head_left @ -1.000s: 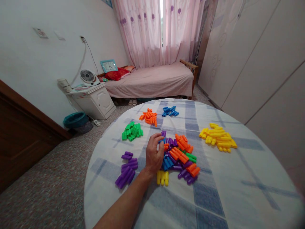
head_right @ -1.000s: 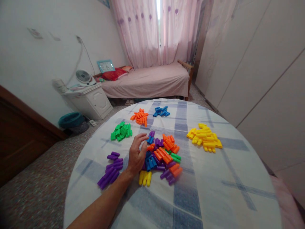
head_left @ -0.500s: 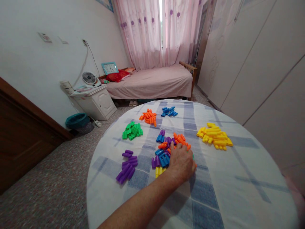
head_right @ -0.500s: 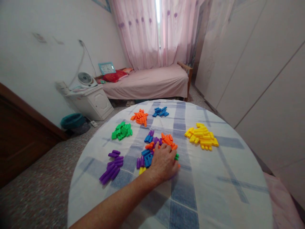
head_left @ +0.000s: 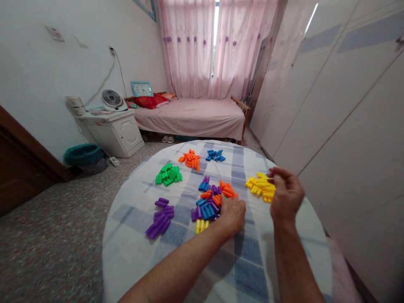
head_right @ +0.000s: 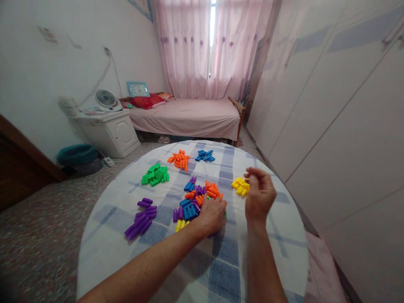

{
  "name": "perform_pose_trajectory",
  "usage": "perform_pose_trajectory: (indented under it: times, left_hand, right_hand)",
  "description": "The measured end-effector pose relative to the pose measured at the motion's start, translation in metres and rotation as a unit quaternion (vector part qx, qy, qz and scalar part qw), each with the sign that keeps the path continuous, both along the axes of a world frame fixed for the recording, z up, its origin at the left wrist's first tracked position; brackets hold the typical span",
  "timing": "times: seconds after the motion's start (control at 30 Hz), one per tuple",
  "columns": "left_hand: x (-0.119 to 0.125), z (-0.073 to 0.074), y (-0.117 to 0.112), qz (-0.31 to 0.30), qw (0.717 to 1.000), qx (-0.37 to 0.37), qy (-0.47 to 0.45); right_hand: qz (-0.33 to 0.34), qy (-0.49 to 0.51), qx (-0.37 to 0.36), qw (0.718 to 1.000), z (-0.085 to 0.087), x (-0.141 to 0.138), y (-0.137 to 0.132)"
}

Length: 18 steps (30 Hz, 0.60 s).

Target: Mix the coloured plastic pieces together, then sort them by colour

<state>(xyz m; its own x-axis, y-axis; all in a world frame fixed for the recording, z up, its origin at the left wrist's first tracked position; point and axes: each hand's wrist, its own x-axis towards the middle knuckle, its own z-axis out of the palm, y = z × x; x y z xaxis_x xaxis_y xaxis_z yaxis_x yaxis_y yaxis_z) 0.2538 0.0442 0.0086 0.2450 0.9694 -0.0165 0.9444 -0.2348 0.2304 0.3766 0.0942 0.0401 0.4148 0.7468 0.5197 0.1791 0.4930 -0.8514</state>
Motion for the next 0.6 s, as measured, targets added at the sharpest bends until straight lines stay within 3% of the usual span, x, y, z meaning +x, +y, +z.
perform_pose_trajectory:
  times: [0.2,0.3,0.37,0.5,0.6]
  left_hand:
    - [-0.006,-0.008,0.005,-0.075,0.997,0.031,-0.013]
    - [-0.012,-0.008,0.003,-0.098,0.988,0.091,-0.072]
    - [-0.024,-0.001,-0.002,-0.088,0.975,0.127,-0.159]
    - [-0.086,0.016,-0.009,0.008,0.926,0.182,-0.332]
    - [-0.161,0.018,-0.006,0.121,0.918,0.228,-0.302]
  right_hand:
    - [0.055,-0.004,-0.144,0.988,-0.066,-0.015,0.005]
    - [0.103,-0.036,-0.163,0.981,-0.082,-0.017,0.004]
    - [0.124,-0.072,-0.179,0.973,-0.085,-0.018,0.002]
    - [0.142,-0.107,-0.217,0.960,-0.086,-0.020,0.004]
    - [0.128,-0.140,-0.230,0.955,-0.088,-0.019,0.007]
